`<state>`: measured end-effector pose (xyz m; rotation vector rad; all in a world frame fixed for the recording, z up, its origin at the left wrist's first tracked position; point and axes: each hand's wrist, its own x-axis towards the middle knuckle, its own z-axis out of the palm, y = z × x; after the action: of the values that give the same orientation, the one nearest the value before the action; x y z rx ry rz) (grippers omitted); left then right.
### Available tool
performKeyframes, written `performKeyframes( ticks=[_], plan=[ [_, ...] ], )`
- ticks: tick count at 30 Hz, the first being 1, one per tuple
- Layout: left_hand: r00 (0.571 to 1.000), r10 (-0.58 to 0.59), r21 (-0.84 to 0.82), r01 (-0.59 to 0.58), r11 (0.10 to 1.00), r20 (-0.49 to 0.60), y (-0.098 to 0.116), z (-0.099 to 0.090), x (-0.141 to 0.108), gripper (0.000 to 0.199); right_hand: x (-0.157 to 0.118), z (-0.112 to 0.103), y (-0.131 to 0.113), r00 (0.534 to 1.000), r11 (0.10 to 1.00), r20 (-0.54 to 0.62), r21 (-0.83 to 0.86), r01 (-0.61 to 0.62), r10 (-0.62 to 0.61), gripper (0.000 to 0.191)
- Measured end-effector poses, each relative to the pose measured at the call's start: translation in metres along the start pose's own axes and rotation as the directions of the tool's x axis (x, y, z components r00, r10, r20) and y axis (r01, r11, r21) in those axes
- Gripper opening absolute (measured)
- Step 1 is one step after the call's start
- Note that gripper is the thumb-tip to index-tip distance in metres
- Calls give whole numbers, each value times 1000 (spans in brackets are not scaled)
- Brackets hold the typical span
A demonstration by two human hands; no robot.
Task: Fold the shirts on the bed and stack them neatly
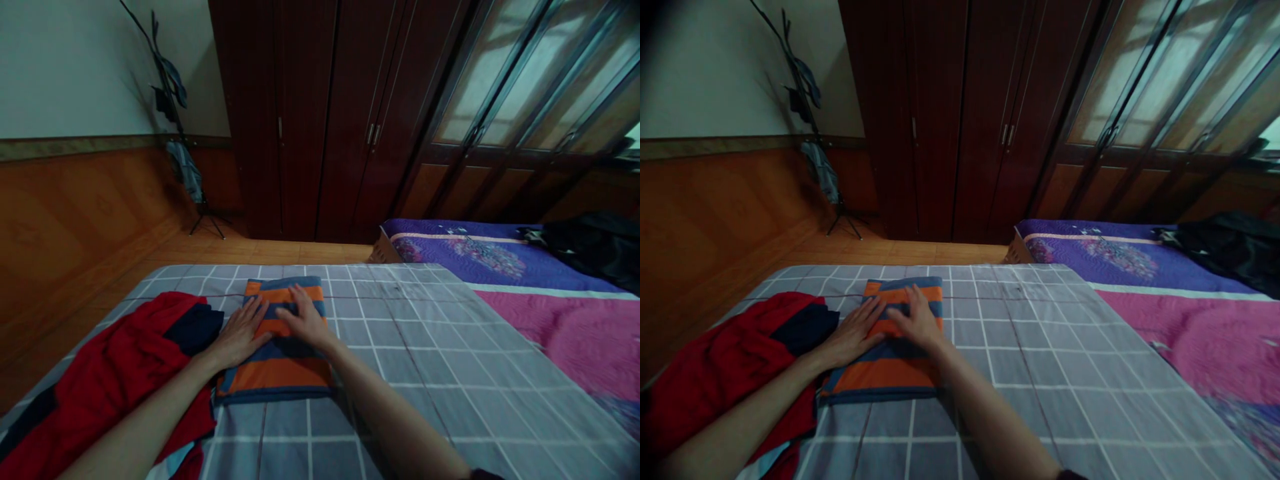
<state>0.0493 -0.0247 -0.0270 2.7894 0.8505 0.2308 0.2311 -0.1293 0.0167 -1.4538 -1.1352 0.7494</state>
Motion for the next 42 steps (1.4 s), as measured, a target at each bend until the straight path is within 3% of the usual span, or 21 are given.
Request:
performKeyframes(
  ticks=[2,4,6,10,13,15,18,21,23,25,27,29,31,33,35,38,40,42],
  plan=[
    [999,-34,-27,35,999,26,7,-11,2,66,-34,2,-6,981,961,182,-251,114,-68,73],
    [999,-21,-51,23,998,36,18,-23,8,59,-65,5,-9,915,834,393,-471,286,-92,80],
    [997,44,-56,-41,998,56,31,-31,16,56,-87,5,-11,853,724,516,-560,402,-75,84],
    [979,146,-43,-141,989,142,48,-25,41,57,-99,4,-11,842,662,539,-620,421,-31,83],
    [980,152,-73,-143,987,126,38,-12,59,63,-97,3,-11,835,666,549,-614,423,-24,80],
    [994,88,-87,-82,993,60,21,-6,70,64,-96,2,-11,825,672,564,-597,437,-36,78],
    [995,-98,-76,96,992,-16,-7,-7,80,60,-96,2,-9,817,669,574,-588,455,-52,79],
    [977,-206,-56,203,978,-52,-15,-14,83,62,-95,0,-10,813,653,579,-595,469,-57,79],
    [988,-134,-34,132,991,-69,1,-19,80,61,-93,-1,-12,797,649,602,-588,483,-49,78],
    [996,89,-24,-90,996,-29,29,-19,75,58,-92,-1,-14,780,654,624,-576,491,-36,77],
    [932,348,-64,-343,937,98,54,-16,71,55,-90,-2,-15,780,656,625,-576,487,-30,78],
    [866,458,-95,-448,889,199,65,-11,70,56,-90,-2,-16,784,657,620,-581,480,-25,78],
    [897,394,-33,-396,918,200,59,-8,73,59,-90,-2,-17,783,660,622,-581,476,-17,78],
    [963,241,65,-250,966,123,41,-7,76,61,-91,-2,-17,782,664,623,-579,473,-14,77],
    [997,64,141,-70,987,48,23,-11,77,60,-93,-3,-16,785,665,619,-577,474,-22,77],
    [988,-154,200,156,967,-26,11,-25,74,61,-97,-5,-17,780,671,623,-556,490,-53,77],
    [975,-220,202,224,954,-40,9,-40,68,62,-94,-8,-20,788,677,610,-549,490,-75,76],
    [965,-260,188,260,947,-24,10,-56,58,63,-86,-14,-24,852,663,518,-611,432,-78,72]
  ],
)
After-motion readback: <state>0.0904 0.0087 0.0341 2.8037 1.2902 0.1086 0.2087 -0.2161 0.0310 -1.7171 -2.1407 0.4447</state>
